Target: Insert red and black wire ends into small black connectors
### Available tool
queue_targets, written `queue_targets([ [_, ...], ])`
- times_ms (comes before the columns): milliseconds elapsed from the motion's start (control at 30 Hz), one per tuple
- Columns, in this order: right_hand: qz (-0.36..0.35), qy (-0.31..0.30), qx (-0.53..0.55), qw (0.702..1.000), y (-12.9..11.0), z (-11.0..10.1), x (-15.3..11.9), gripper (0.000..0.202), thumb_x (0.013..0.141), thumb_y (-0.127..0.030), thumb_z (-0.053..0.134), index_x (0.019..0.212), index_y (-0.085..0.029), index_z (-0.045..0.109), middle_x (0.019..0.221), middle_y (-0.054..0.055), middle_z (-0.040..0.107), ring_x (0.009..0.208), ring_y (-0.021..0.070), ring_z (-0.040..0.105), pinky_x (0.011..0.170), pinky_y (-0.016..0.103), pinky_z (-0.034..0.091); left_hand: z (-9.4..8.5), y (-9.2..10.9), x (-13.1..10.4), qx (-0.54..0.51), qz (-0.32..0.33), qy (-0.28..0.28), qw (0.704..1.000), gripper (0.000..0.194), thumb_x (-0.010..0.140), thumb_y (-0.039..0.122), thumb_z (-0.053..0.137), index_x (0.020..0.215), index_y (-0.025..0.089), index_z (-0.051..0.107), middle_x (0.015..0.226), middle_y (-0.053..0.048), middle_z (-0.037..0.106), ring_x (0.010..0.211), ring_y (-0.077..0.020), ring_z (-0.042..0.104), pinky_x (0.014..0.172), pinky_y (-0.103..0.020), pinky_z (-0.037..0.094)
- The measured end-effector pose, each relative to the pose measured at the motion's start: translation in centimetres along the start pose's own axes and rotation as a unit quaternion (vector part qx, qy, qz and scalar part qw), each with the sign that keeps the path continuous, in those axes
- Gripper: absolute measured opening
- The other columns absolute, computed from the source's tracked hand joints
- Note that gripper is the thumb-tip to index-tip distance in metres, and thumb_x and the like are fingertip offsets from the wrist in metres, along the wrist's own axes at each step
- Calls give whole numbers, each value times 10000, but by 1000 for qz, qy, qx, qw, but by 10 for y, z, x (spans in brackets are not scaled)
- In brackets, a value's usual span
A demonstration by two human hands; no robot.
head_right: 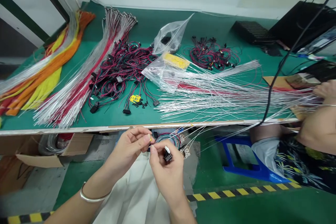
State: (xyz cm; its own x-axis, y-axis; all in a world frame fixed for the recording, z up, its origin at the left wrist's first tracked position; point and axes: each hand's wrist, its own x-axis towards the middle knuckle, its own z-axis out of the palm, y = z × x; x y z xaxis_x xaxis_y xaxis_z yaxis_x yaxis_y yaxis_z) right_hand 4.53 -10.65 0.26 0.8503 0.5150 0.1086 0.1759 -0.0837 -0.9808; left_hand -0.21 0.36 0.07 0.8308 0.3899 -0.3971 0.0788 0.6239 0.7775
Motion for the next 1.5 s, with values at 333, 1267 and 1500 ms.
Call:
queue_targets([
  [333,-7,4,-6,1000,-1,1,-1,164,799,-162,542,636,-155,525,566,-33,498,509,60,435,477,151,349,0,3,-1,38,39,-16,998,115,685,213,723,751,151,652,648,13,645,589,-55,551,556,-141,410],
  [1267,190,-62,255,946,20,-1,1,384,661,-309,747,962,-169,555,509,-32,585,416,33,404,440,128,314,-21,27,-7,407,171,-135,887,62,778,199,583,744,159,617,839,-26,528,698,-104,432,600,-225,342],
  [1500,191,-124,129,965,19,1,-1,166,657,-287,721,672,-154,623,513,6,609,471,87,502,482,168,379,-35,31,-16,441,185,-177,860,91,825,233,569,804,188,645,927,-32,487,896,-129,488,795,-250,372],
])
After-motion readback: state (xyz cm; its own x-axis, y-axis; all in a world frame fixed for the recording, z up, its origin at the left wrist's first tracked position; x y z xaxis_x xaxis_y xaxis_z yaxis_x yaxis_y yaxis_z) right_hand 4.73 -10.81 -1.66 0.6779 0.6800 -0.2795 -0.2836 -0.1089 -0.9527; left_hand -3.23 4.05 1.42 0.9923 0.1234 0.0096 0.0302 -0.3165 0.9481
